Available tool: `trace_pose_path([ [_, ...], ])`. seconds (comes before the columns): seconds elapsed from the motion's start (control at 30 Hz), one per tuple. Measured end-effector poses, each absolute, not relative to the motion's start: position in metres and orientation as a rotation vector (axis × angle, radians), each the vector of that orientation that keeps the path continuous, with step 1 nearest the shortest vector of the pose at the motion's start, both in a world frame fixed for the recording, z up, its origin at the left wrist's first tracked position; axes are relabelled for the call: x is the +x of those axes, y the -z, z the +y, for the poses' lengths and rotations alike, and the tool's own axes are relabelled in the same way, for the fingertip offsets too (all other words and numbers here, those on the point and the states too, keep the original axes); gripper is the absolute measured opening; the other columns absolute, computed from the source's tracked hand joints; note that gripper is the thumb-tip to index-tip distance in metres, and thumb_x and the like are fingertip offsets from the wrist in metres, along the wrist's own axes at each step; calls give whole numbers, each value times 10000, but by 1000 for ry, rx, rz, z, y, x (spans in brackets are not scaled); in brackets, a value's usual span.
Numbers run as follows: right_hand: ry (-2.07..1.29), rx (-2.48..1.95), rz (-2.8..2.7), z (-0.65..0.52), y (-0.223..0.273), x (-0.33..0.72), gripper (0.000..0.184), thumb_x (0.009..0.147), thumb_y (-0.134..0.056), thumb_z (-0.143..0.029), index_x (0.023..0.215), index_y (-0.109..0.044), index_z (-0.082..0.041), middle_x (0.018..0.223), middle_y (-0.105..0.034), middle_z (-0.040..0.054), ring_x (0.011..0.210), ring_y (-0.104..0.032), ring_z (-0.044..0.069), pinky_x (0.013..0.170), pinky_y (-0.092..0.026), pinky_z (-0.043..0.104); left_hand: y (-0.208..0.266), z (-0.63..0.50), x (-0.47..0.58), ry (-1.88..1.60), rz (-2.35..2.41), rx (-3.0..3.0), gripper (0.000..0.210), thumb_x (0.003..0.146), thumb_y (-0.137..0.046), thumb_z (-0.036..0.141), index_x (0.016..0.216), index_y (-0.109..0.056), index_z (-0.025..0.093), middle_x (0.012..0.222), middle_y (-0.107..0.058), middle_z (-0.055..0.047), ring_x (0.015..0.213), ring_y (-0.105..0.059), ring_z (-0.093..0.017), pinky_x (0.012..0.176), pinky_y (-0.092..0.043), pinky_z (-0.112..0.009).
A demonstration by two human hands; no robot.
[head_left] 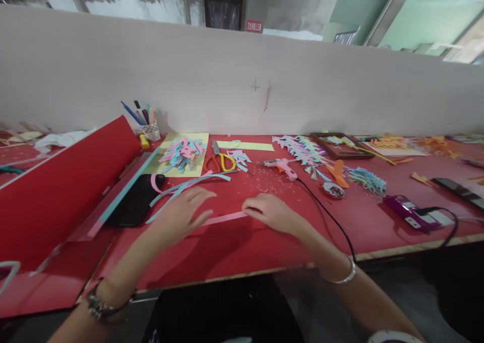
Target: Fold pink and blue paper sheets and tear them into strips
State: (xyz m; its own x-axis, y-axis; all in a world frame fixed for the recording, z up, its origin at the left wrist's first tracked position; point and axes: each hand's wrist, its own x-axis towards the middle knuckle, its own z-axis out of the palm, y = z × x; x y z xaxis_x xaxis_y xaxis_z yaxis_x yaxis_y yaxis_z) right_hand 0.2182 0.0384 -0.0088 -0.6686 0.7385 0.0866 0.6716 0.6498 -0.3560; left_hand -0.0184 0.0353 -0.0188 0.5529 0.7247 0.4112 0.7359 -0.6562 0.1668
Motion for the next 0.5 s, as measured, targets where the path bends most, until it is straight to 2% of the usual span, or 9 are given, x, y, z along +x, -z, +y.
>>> trace_pose_path([
  [0.03, -416, -1122, -2662, 40, 9, 216, 193, 851, -415, -222, 771, -579, -161, 747, -632, 35, 666, -530, 127, 595, -288, 221, 18, 35, -11, 684, -1265, -2844, 280, 827, -328, 317, 878, -569, 184, 883, -630, -61, 805, -565, -170, 681, -406, -262],
  [0.2, -311, -1066, -2658, 43, 8, 213, 158, 820, -441, -178, 742, -577, -158, 727, -635, 32, 660, -524, 121, 652, -293, 234, 26, 36, 6, 433, -1375, -3053, 340, 822, -374, 309, 567, -545, 164, 516, -541, -2, 504, -464, -118, 488, -287, -224],
  [0.33, -199, -1029, -2636, 39, 15, 200, 110, 767, -465, -156, 741, -571, -166, 718, -633, 19, 660, -516, 115, 695, -284, 249, 34, 37, 12, 554, -1491, -3155, 351, 796, -390, 319, 493, -462, 156, 443, -411, 35, 433, -360, -83, 436, -213, -214],
  [0.5, -225, -1003, -2639, 40, 24, 186, 113, 687, -481, -160, 577, -502, -174, 562, -564, -22, 532, -442, 89, 573, -260, 220, 39, 40, 18, 729, -1518, -3294, 323, 765, -385, 290, 472, -404, 154, 445, -320, 57, 445, -310, -68, 428, -201, -190],
])
